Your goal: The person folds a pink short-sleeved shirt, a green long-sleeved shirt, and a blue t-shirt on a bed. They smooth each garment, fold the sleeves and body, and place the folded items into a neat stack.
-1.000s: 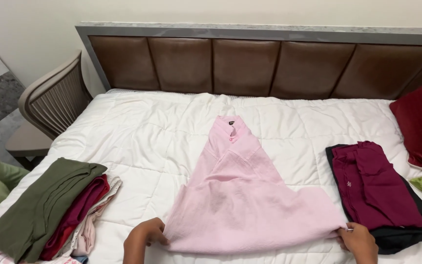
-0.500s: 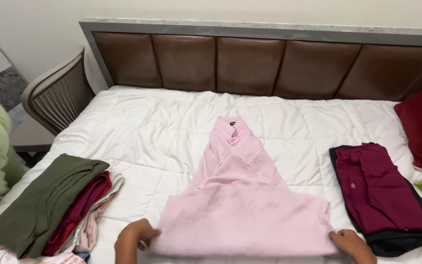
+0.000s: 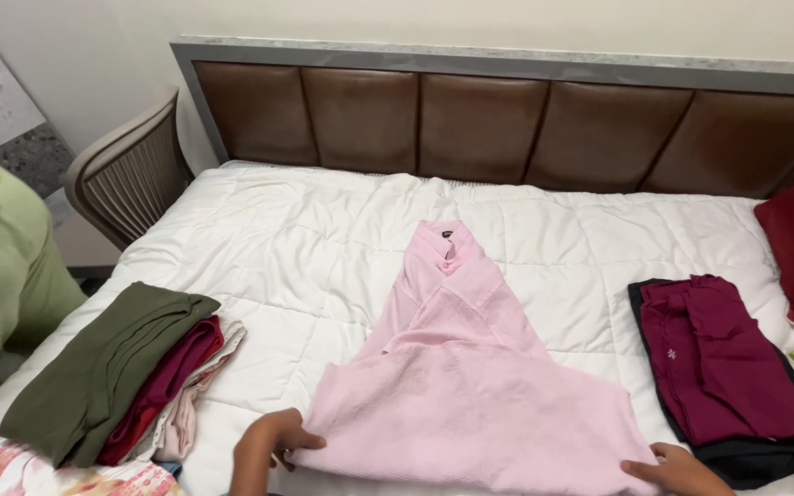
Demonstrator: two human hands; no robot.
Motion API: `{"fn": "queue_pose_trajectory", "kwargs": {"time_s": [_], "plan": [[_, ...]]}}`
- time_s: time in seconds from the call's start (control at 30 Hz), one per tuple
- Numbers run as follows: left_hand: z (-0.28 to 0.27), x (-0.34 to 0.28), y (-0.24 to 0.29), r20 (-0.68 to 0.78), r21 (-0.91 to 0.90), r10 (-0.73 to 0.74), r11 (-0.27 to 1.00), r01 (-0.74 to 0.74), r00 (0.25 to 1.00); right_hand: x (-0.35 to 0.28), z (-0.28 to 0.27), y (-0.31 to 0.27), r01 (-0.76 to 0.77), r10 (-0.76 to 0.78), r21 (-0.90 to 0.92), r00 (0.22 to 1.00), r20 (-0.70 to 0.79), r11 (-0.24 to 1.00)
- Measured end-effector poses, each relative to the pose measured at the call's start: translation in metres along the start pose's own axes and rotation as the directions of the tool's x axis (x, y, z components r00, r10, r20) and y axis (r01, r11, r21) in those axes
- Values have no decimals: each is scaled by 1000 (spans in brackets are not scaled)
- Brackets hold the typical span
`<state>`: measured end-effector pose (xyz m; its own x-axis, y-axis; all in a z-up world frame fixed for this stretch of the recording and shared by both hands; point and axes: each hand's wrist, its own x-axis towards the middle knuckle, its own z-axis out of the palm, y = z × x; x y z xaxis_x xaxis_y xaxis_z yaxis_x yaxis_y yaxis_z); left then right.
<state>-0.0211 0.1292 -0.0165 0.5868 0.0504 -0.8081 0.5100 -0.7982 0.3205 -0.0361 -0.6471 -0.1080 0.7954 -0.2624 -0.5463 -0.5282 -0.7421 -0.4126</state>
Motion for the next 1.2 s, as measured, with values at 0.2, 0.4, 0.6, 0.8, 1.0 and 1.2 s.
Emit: {"fn": "queue_pose_trajectory", "kwargs": {"time_s": [0.2, 0.4, 0.6, 0.8, 1.0, 1.2], "plan": [[-17, -76, -13, -71, 39, 348, 937, -346, 935, -9, -36, 62, 116, -98, 229, 991, -87, 966], [-5, -156, -61, -114, 167, 274, 953, -254, 955, -25, -69, 170, 595, -554, -69, 692, -463, 801], [-26, -195, -17, 61, -83, 293, 954, -287, 954, -61, -122, 105, 270, -245, 277, 962, -123, 922], [-51, -49, 33, 88, -801, 388, 575, -167, 917, -62, -88, -54, 390, -329, 669, 917, -224, 633], [-24, 10, 78, -142, -934, 48, 324, -150, 989, -46, -42, -149, 224, 4, 897, 970, -244, 381], [50, 18, 97, -681, -417, -145, 883, -217, 718, -83, 30, -176, 418, -85, 432, 790, -607, 799]]}}
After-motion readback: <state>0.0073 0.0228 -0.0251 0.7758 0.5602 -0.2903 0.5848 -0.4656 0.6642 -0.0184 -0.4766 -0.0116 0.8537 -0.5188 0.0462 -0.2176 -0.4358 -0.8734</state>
